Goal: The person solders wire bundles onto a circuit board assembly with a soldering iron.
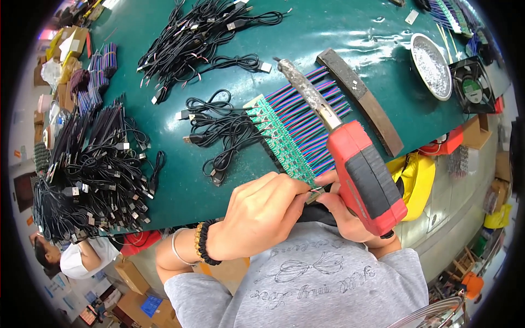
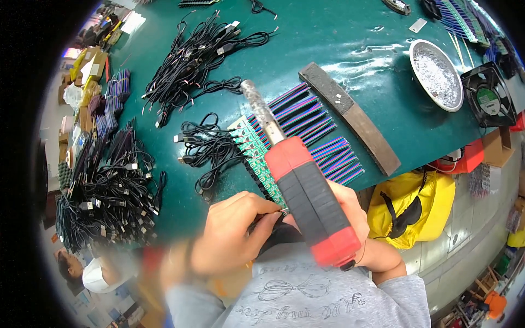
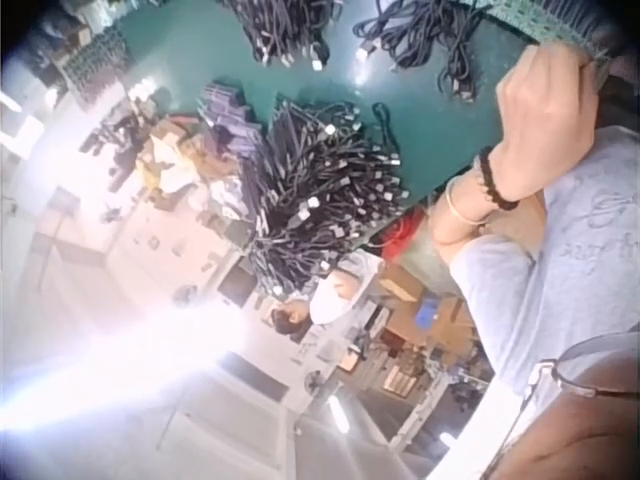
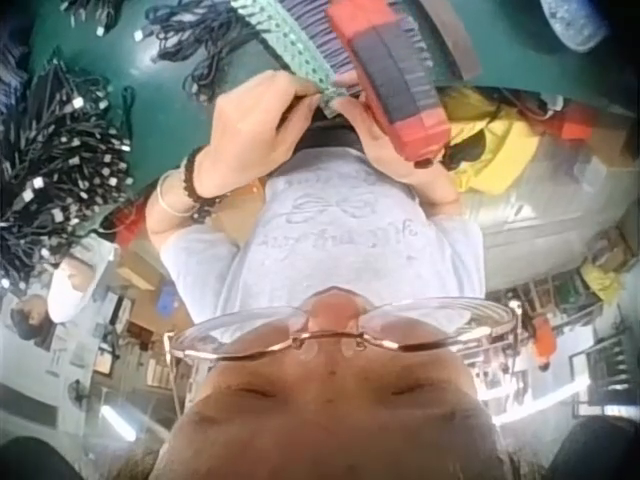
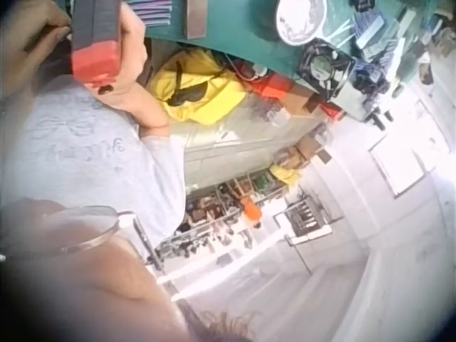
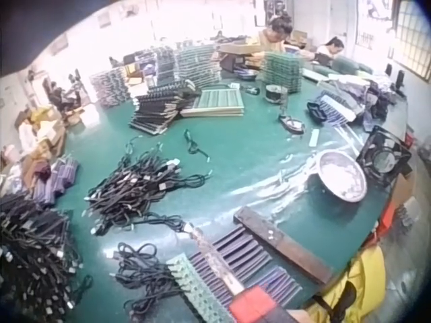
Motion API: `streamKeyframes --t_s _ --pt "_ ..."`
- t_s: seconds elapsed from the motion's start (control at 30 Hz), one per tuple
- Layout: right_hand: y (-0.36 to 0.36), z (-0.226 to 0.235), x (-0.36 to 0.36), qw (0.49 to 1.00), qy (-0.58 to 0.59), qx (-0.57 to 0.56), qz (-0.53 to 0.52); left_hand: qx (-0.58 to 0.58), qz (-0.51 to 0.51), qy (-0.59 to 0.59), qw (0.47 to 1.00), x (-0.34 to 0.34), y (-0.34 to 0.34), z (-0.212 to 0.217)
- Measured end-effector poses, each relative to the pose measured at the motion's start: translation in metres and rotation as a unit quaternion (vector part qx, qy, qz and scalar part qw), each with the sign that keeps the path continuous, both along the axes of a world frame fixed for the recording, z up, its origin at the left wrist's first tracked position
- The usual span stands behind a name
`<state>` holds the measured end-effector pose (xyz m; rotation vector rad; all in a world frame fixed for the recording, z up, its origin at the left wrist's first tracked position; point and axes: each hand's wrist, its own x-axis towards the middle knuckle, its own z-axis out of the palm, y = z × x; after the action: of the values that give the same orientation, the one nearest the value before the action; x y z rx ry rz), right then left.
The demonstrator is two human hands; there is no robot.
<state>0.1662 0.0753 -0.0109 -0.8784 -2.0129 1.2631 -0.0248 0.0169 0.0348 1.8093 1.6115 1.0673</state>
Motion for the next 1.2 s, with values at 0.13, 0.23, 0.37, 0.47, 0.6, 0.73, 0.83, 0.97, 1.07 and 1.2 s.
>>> streamKeyframes --t_s 0.13,0.23,0.37,0.47,0.6,0.73,0.83,0.97,1.07,1.2 --pt "0.011 -0.008 0.009 0.988 0.065 -0.082 0.112 0.005 -0.007 -0.014 1.0 -0.001 -0.003 -0.004" --pt "0.004 0.004 -0.001 0.989 0.072 -0.125 0.043 -0.014 -0.008 -0.044 0.999 -0.001 -0.004 -0.003" --pt "0.008 -0.009 0.013 0.993 0.01 -0.018 0.112 -0.029 -0.026 -0.06 0.997 -0.003 -0.009 -0.002" --pt "0.009 0.001 0.005 0.995 0.017 -0.043 0.088 0.023 -0.008 -0.005 1.0 -0.001 -0.01 -0.008" --pt "0.022 0.025 -0.005 0.988 -0.052 -0.036 0.143 0.084 0.025 0.065 0.994 -0.003 -0.003 -0.007" --pt "0.013 0.007 0.015 0.998 0.029 -0.049 0.007 0.054 0.113 0.122 0.985 -0.03 0.018 -0.018" --pt "-0.001 0.012 0.037 0.975 0.07 -0.2 -0.066 0.002 0.118 0.152 0.981 -0.041 0.024 -0.022" --pt "0.01 -0.014 0.077 0.979 0.15 -0.111 0.079 -0.041 0.103 0.148 0.983 -0.042 0.032 -0.017" --pt "0.005 -0.023 0.088 0.965 0.19 -0.159 0.079 -0.058 0.1 0.168 0.979 -0.041 0.033 -0.014" --pt "0.007 -0.037 0.097 0.921 0.307 -0.127 0.204 -0.07 0.097 0.188 0.975 -0.04 0.034 -0.013"
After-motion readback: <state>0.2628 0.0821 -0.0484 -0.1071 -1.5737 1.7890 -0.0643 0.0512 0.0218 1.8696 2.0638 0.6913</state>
